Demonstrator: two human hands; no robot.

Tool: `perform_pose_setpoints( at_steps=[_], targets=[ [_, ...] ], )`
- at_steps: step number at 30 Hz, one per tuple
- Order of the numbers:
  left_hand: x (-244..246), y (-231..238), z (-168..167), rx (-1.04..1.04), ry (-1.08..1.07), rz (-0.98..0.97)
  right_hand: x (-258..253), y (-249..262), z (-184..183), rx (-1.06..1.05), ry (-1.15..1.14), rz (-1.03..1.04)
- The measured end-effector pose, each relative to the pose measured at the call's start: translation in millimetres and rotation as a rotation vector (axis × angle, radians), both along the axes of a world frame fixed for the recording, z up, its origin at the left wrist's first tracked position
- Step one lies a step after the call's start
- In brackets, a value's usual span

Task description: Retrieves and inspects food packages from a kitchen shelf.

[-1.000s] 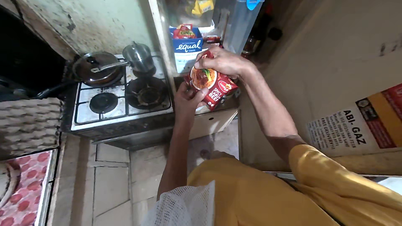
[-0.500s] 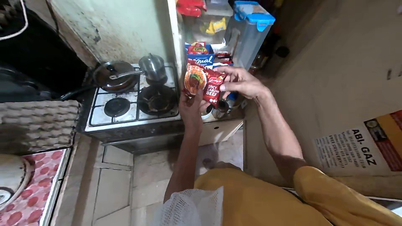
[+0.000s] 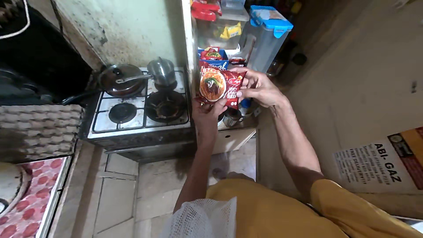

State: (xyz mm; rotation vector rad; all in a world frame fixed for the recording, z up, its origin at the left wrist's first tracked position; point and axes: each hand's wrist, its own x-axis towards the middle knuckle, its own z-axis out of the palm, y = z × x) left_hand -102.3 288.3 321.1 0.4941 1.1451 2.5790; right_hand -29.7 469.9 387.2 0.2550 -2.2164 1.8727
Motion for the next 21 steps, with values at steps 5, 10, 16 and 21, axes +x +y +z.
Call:
perform_pose_setpoints(
  at_steps=[5, 10, 16, 21],
  targets=[
    [-2, 4, -2, 0.039, -0.022, -0.062, 1, 2, 4, 0.030, 0.006, -0.032],
    [-4, 8, -2, 0.059, -0.065, -0.118, 3, 4, 7, 0.038, 0.030, -0.047],
    [-9, 14, 0, 0.123, -0.116, -0.198, 6, 8, 2, -0.026, 0.079, -0.120],
    [-6, 16, -6, 0.152, -0.122, -0.251, 14, -1, -1, 0.018, 0.113, -0.298]
  ],
)
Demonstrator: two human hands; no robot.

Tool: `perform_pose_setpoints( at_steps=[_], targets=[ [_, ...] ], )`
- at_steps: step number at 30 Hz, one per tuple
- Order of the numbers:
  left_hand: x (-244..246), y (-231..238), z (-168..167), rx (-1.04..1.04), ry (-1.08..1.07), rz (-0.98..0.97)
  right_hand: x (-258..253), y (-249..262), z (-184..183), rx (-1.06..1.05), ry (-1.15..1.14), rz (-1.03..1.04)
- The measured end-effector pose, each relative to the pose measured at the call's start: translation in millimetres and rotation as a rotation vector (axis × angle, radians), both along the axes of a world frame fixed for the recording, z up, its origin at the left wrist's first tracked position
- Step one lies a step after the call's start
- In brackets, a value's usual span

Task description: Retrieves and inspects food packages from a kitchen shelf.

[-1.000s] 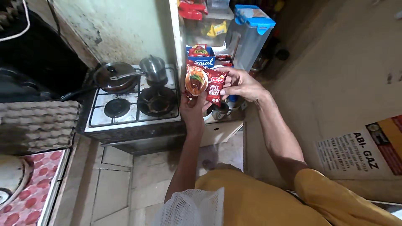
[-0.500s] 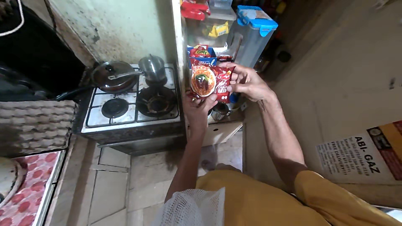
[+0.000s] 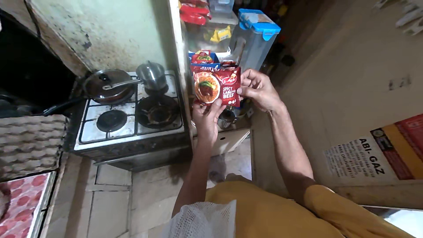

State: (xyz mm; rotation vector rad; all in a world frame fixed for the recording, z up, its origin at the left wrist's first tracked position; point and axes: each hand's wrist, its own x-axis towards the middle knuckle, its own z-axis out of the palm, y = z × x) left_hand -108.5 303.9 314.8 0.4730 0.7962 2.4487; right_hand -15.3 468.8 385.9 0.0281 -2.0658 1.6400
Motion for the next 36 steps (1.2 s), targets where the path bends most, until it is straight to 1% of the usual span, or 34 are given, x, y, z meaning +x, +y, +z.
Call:
perform_pose_setpoints(
  at_steps=[2, 3, 6, 9, 11, 13, 16, 19, 21, 25, 28, 30, 32, 33, 35, 36],
  targets=[
    [5, -5, -9, -0.005, 0.073, -0.052, 7, -14, -8, 0.079, 0.012, -0.139],
    [5, -4, -12, 0.022, 0.077, -0.078, 11, -23, -12, 0.108, 0.001, -0.177],
    [0, -2, -18, 0.081, -0.036, -0.104, 24, -46, -29, 0.228, -0.121, -0.203],
    [-2, -8, -18, 0.016, -0.140, -0.051, 46, -62, -27, 0.502, -0.238, -0.182],
    [-4, -9, -18, -0.032, -0.179, -0.008, 66, -76, -12, 0.632, -0.166, -0.203],
    [-5, -10, -20, -0.102, -0.196, 0.020, 88, -90, 7, 0.673, 0.026, -0.260],
    [-5, -11, -22, -0.209, -0.221, 0.025, 120, -97, 27, 0.659, 0.268, -0.385],
    [1, -12, -24, -0.225, -0.192, 0.028, 145, -87, 33, 0.652, 0.337, -0.494],
    [5, -16, -29, -0.214, -0.154, 0.042, 156, -82, 29, 0.634, 0.319, -0.522],
    [8, -21, -28, -0.233, -0.113, 0.077, 159, -74, 11, 0.620, 0.224, -0.540],
    [7, -26, -32, -0.304, -0.096, 0.081, 159, -72, 1, 0.640, 0.093, -0.521],
    [4, -32, -41, -0.357, -0.089, 0.077, 156, -74, -9, 0.621, -0.018, -0.466],
    [-3, -41, -58, -0.426, -0.115, 0.058, 151, -83, -30, 0.530, -0.146, -0.373],
    [-7, -47, -69, -0.461, -0.124, 0.047, 149, -91, -48, 0.461, -0.211, -0.321],
    [-17, -61, -101, -0.516, -0.110, 0.070, 148, -111, -95, 0.277, -0.347, -0.192],
    [-21, -73, -124, -0.574, -0.092, 0.078, 153, -121, -124, 0.180, -0.429, -0.128]
  ],
)
